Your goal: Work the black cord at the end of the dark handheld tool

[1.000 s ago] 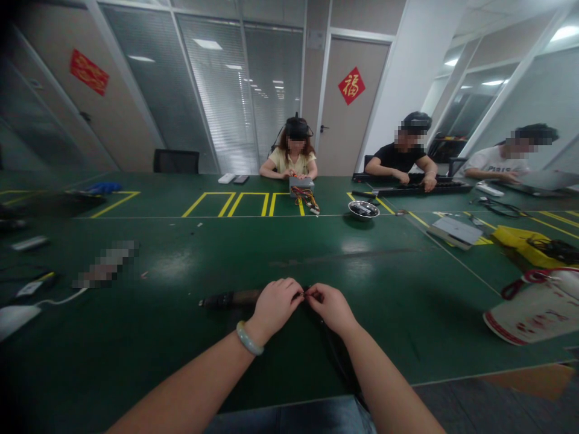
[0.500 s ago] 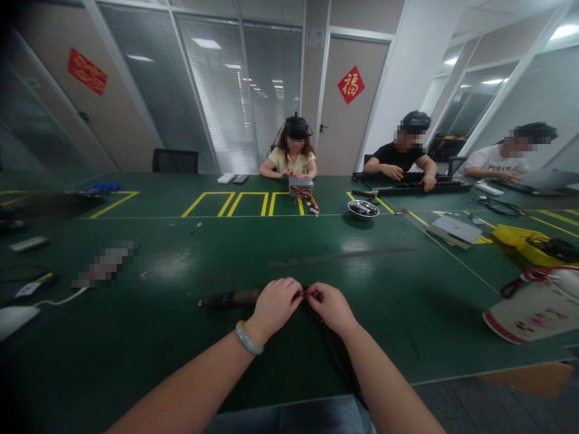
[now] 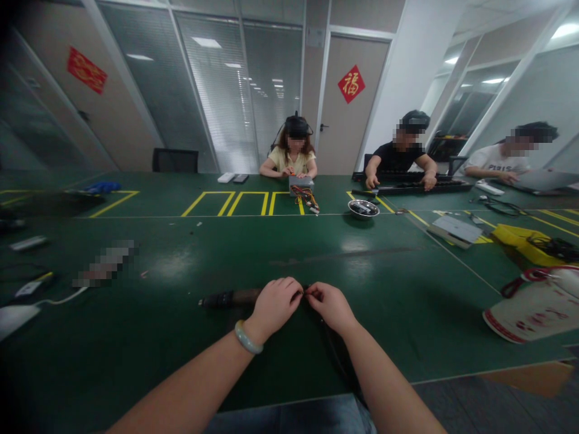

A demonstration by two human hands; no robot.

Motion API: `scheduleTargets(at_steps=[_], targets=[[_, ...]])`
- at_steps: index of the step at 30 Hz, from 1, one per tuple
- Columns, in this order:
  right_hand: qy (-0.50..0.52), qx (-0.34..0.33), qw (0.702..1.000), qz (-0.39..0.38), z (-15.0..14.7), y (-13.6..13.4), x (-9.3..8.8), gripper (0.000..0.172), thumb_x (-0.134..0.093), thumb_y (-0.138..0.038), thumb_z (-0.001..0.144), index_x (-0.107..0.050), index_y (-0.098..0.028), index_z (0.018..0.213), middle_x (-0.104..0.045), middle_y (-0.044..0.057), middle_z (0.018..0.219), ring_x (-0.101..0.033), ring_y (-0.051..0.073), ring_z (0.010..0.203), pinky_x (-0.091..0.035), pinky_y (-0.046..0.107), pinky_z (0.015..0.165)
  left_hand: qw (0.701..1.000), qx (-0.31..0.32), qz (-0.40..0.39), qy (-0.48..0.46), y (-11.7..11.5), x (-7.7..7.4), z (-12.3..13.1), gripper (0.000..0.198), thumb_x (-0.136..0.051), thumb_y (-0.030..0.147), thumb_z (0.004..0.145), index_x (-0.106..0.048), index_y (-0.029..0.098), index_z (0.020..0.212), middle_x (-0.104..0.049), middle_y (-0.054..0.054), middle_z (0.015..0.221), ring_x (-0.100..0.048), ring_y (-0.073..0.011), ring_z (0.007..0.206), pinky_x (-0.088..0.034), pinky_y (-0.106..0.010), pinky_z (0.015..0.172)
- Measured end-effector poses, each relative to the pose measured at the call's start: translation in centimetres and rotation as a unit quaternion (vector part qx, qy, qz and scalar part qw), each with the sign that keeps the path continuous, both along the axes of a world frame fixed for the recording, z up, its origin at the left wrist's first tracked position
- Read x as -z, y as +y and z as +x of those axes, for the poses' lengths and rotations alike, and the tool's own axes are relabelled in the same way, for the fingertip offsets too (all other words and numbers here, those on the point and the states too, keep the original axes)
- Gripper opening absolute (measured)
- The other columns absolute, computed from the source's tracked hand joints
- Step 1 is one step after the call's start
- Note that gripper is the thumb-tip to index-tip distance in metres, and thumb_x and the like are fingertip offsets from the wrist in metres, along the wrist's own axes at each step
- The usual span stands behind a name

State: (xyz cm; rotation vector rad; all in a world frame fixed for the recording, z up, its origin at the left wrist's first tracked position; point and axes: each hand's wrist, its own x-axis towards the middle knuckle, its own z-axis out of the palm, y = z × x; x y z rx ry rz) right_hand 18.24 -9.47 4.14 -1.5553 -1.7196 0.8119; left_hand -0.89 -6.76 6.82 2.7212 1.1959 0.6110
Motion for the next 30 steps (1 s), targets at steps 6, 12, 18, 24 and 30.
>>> scheduleTargets(at_steps=[6, 12, 18, 24, 30], targets=[[-0.002, 0.002, 1.0, 0.002, -0.02, -0.1, -0.17, 0.015, -0.057, -0.029, 0.083, -0.067, -0.021, 0.091, -0.07, 0.001, 0.082, -0.063, 0.016, 0.073, -0.046, 0.026, 0.067, 1.0, 0.003, -0.002, -0.014, -0.07, -0.08, -0.1, 0.01, -0.05, 0.025, 0.094, -0.059, 0.022, 0.098, -0.059, -0.003, 0.098, -0.056, -0.0187, 0.093, -0.044, -0.032, 0.081], [0.002, -0.001, 1.0, -0.001, -0.11, -0.13, -0.31, 0.014, -0.057, -0.029, 0.084, -0.067, -0.021, 0.091, -0.069, 0.0, 0.08, -0.063, 0.016, 0.072, -0.046, 0.026, 0.066, 1.0, 0.007, -0.005, -0.012, -0.03, -0.04, -0.11, 0.011, -0.049, 0.024, 0.094, -0.059, 0.022, 0.099, -0.059, -0.003, 0.099, -0.056, -0.0185, 0.093, -0.044, -0.032, 0.081], [0.006, -0.005, 1.0, -0.002, -0.08, -0.07, -0.27, 0.015, -0.057, -0.029, 0.084, -0.067, -0.021, 0.091, -0.069, 0.0, 0.079, -0.062, 0.015, 0.07, -0.045, 0.026, 0.065, 1.0, 0.007, -0.001, -0.011, 0.03, 0.06, -0.12, 0.01, -0.05, 0.024, 0.094, -0.059, 0.022, 0.099, -0.059, -0.002, 0.099, -0.056, -0.018, 0.093, -0.044, -0.031, 0.081], [0.003, -0.007, 1.0, 0.002, 0.0, 0.05, 0.01, 0.016, -0.057, -0.03, 0.083, -0.067, -0.021, 0.092, -0.069, 0.0, 0.08, -0.062, 0.015, 0.071, -0.045, 0.026, 0.066, 1.0, 0.005, 0.007, -0.007, 0.06, 0.04, -0.11, 0.01, -0.05, 0.025, 0.094, -0.059, 0.023, 0.098, -0.059, -0.002, 0.097, -0.056, -0.0184, 0.092, -0.043, -0.032, 0.08], [-0.004, -0.003, 1.0, 0.005, -0.15, -0.11, -0.41, 0.015, -0.057, -0.029, 0.083, -0.067, -0.022, 0.091, -0.069, 0.0, 0.079, -0.062, 0.015, 0.07, -0.044, 0.026, 0.066, 1.0, 0.007, 0.004, -0.002, 0.02, 0.03, -0.16, 0.012, -0.048, 0.025, 0.095, -0.06, 0.022, 0.099, -0.059, -0.002, 0.099, -0.056, -0.0176, 0.093, -0.043, -0.031, 0.08]])
